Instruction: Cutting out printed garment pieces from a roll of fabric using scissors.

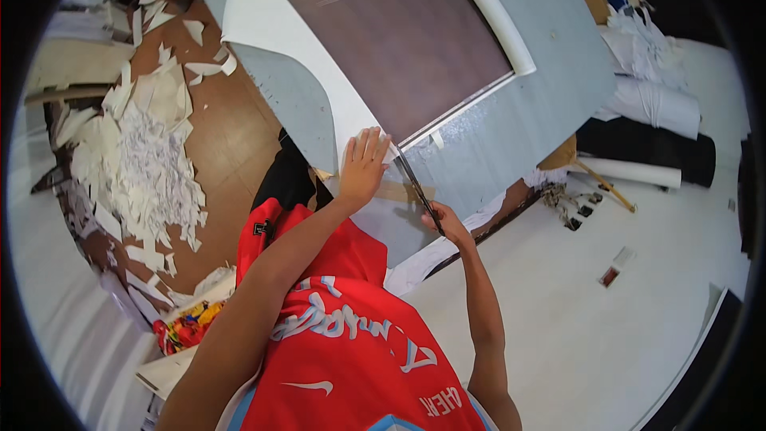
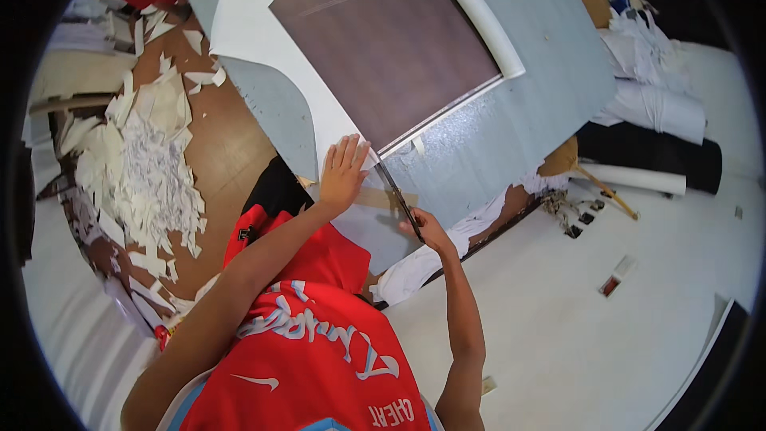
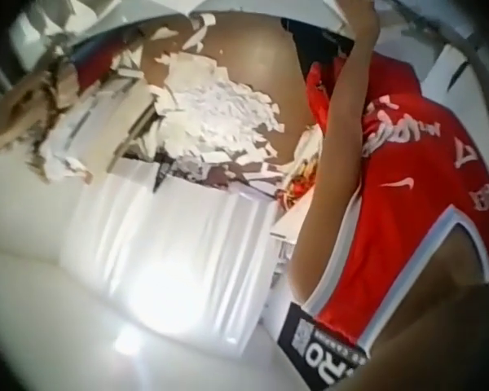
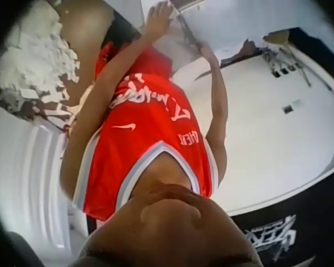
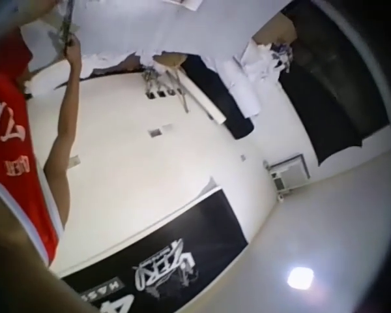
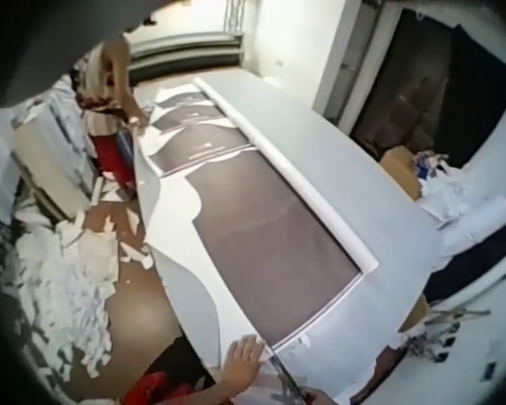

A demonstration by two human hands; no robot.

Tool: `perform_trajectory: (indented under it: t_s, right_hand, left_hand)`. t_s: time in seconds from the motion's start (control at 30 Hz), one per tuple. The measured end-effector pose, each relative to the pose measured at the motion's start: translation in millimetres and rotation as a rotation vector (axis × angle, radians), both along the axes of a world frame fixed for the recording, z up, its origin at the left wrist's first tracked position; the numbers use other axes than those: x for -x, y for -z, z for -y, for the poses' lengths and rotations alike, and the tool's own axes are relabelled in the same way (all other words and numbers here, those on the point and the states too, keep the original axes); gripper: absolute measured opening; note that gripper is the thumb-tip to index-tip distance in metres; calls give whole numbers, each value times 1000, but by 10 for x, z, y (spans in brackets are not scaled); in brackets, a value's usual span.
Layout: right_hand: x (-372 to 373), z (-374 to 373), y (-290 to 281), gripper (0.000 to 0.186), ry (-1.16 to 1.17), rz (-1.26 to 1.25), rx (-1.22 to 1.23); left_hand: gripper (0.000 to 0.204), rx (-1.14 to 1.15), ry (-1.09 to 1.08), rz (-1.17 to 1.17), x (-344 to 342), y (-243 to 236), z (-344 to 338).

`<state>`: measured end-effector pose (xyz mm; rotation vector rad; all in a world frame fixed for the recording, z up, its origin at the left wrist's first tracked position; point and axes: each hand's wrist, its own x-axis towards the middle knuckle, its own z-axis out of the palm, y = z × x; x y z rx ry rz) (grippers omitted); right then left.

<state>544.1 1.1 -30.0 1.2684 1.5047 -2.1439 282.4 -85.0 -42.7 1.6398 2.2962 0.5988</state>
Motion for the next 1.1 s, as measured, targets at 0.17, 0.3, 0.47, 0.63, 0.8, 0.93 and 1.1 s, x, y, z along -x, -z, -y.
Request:
perform_trajectory:
  t_s: [0.17,0.3,0.47,0.63,0.8,0.93,1.1]
  right_hand:
    - [110,-67,-75,33,-2,81,-35]
    - [83,-132,-13,33,-69,86,-76]
    - [272,-154,-77,33,-44,35,-66]
    - [267,-159,-12,34,-79,59,-119]
    - [287,-185,-17,35,-80,81,-124]
    - [300,-203,-19,35,-85,41,-125]
    - [412,-193,-40,34,-125,17,-183]
  left_hand:
    - [66,-4,-74,130,-44,67,156]
    - [63,15,7,44,-46,33,182]
    - [61,31,-16,85,-23,57,183]
    - [65,68,1,101,25,48,197]
    - [68,109,65,39,75,-30,267]
    - [68,98,57,-8,65,-55,270]
    - [60,71,72,-116,58,13,338]
